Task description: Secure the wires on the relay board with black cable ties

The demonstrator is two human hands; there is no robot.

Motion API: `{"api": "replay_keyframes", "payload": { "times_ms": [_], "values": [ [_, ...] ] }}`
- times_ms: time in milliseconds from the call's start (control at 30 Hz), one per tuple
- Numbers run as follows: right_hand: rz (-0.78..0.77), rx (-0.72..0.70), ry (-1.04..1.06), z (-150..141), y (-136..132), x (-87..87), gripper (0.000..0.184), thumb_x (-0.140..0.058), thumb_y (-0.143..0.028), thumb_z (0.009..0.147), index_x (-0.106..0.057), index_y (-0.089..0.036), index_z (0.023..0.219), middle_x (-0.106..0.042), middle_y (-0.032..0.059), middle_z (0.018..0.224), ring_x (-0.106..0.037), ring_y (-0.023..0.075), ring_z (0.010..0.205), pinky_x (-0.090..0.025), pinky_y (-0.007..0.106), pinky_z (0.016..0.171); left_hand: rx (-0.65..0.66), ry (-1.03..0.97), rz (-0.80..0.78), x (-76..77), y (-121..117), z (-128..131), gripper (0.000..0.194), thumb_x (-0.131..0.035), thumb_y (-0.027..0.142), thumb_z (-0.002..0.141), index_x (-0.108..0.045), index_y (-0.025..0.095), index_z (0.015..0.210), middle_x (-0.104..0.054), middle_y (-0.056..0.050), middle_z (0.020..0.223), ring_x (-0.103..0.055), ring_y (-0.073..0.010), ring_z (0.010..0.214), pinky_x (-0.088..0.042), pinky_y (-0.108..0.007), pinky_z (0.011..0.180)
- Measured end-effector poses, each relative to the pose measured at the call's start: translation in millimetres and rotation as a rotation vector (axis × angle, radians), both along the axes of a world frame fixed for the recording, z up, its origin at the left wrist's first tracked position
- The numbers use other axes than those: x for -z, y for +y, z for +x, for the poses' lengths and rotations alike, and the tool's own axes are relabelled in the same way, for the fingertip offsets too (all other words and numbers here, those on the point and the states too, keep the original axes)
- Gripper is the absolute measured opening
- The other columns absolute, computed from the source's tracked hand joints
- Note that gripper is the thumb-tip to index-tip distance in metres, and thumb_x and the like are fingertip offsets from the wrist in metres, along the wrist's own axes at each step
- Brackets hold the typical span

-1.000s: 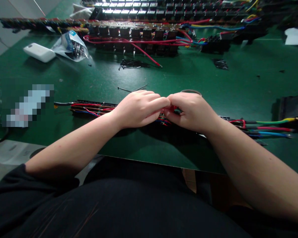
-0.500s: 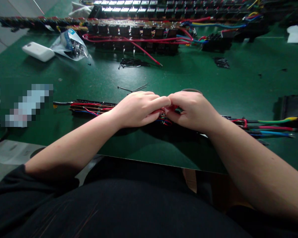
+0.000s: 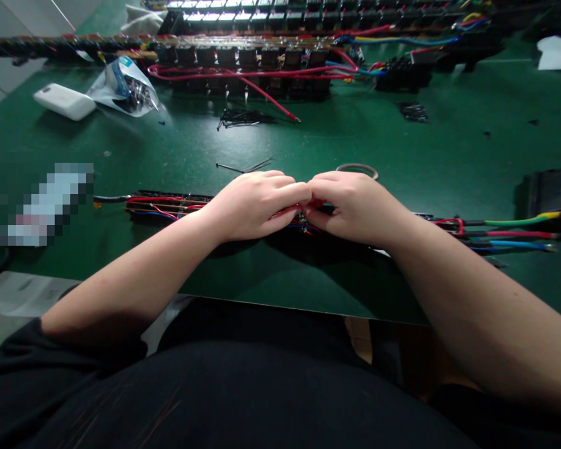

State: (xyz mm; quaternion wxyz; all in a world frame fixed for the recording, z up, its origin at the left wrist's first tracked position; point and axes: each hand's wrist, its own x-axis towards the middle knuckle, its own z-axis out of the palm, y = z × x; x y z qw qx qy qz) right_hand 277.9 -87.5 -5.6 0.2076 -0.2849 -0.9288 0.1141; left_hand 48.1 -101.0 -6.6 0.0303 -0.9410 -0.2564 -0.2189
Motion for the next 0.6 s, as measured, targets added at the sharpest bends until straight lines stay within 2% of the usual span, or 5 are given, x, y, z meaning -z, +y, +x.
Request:
{"api": "replay_keyframes", "payload": {
  "times_ms": [400, 600],
  "values": [
    [-0.019, 0.000, -0.019, -0.2, 0.3, 1.4, 0.015, -0.054, -0.026, 0.091, -0.063, -0.017, 0.083, -0.060, 0.0037, 0.077, -0.052, 0.0172, 0.072, -0.032, 0.031, 0.067, -0.017, 0.025, -0.090, -2.3, -0.6, -0.6, 0.023, -0.046, 0.027, 0.105, -0.067, 0.018, 0.109, -0.072, -0.005, 0.095, -0.066, -0.0181, 0.086, -0.051, -0.031, 0.077],
    [-0.030, 0.005, -0.020, -0.8, -0.3, -0.2, 0.015, -0.054, -0.025, 0.091, -0.063, -0.017, 0.083, -0.059, 0.0035, 0.077, -0.052, 0.0170, 0.072, -0.031, 0.031, 0.067, -0.007, 0.003, -0.085, -2.7, -1.2, -0.7, 0.022, -0.047, 0.026, 0.104, -0.067, 0.017, 0.108, -0.072, -0.005, 0.095, -0.066, -0.0182, 0.086, -0.050, -0.031, 0.076]
  ]
}}
